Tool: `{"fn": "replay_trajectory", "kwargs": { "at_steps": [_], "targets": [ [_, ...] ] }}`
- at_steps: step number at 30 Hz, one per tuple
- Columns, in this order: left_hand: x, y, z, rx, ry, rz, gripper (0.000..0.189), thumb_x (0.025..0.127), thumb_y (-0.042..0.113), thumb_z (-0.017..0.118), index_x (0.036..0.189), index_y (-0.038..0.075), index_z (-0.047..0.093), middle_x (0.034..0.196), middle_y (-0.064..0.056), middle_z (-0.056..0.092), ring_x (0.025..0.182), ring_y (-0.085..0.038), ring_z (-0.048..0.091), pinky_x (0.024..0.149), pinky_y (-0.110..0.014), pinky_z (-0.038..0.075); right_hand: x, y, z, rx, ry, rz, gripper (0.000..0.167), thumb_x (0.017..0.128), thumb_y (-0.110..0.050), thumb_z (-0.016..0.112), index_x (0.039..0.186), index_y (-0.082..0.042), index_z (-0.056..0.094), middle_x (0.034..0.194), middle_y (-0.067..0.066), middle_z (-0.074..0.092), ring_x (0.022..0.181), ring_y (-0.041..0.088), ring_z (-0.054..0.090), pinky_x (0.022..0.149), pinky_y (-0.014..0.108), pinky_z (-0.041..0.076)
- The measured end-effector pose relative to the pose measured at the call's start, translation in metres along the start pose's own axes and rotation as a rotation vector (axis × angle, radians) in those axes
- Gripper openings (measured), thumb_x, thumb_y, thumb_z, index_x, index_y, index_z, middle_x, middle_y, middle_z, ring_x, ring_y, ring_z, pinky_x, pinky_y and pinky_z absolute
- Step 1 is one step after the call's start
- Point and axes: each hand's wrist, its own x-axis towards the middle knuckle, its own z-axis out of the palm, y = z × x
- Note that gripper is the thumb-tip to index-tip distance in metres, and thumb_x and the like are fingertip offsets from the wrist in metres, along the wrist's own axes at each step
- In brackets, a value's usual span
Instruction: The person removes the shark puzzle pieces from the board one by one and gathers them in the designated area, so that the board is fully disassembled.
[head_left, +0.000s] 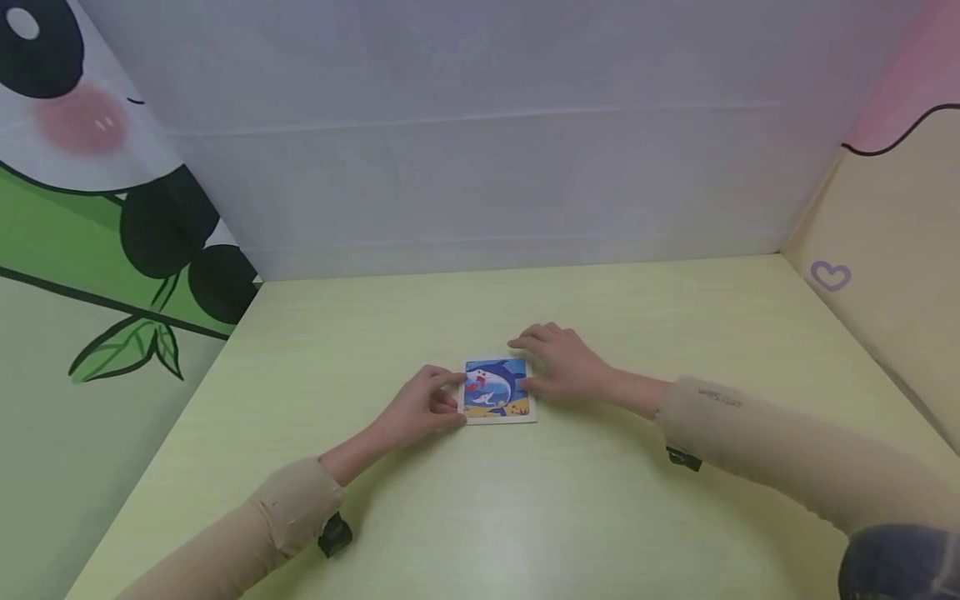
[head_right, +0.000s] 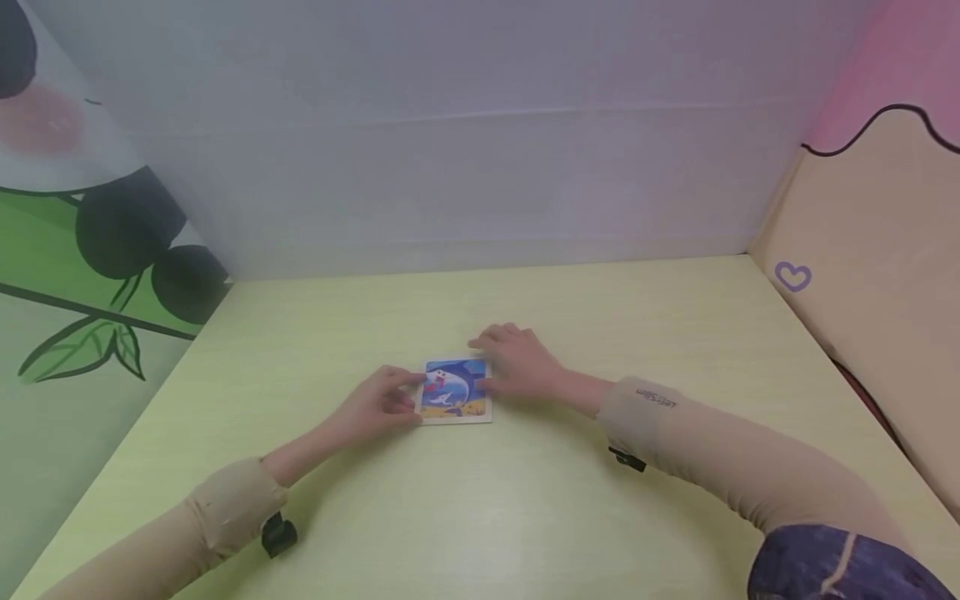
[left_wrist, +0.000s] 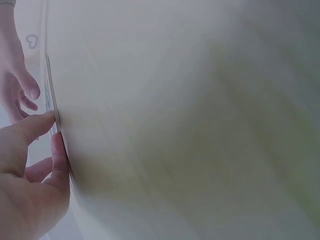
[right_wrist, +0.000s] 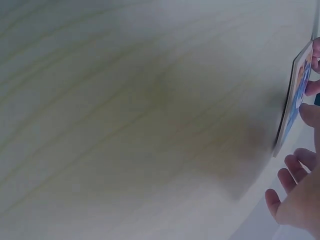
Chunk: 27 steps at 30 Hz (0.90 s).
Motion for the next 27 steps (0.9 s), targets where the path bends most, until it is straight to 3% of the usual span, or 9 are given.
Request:
{"fn": "replay_trajectory", "kwargs": {
  "at_steps": [10,27],
  "targets": [
    [-0.001,0.0,0.0,-0.013,-0.011,0.008,0.064,0.083,0.006,0.078,0.141,0.001,0.052,0.126,-0.016,0.049,0.095,-0.014,0.064,0.079,-0.019,0.056,0.007,-0.005,0.006,-0.007,-0.071,0.067,0.051,0.088,-0.032,0.072,0.133,-0.012,0.06,0.128,0.007,0.063,0.118,0.025,0.055,0.1,0.046,0.045],
    [-0.001,0.0,0.002,-0.028,0.014,0.015,0.063,0.082,0.007,0.078,0.14,0.0,0.053,0.124,-0.018,0.05,0.094,-0.016,0.065,0.079,-0.019,0.056,0.019,-0.013,-0.001,0.035,-0.15,0.084,0.048,0.086,-0.02,0.075,0.13,-0.008,0.062,0.118,0.009,0.066,0.11,0.026,0.056,0.095,0.042,0.048]
  ]
}}
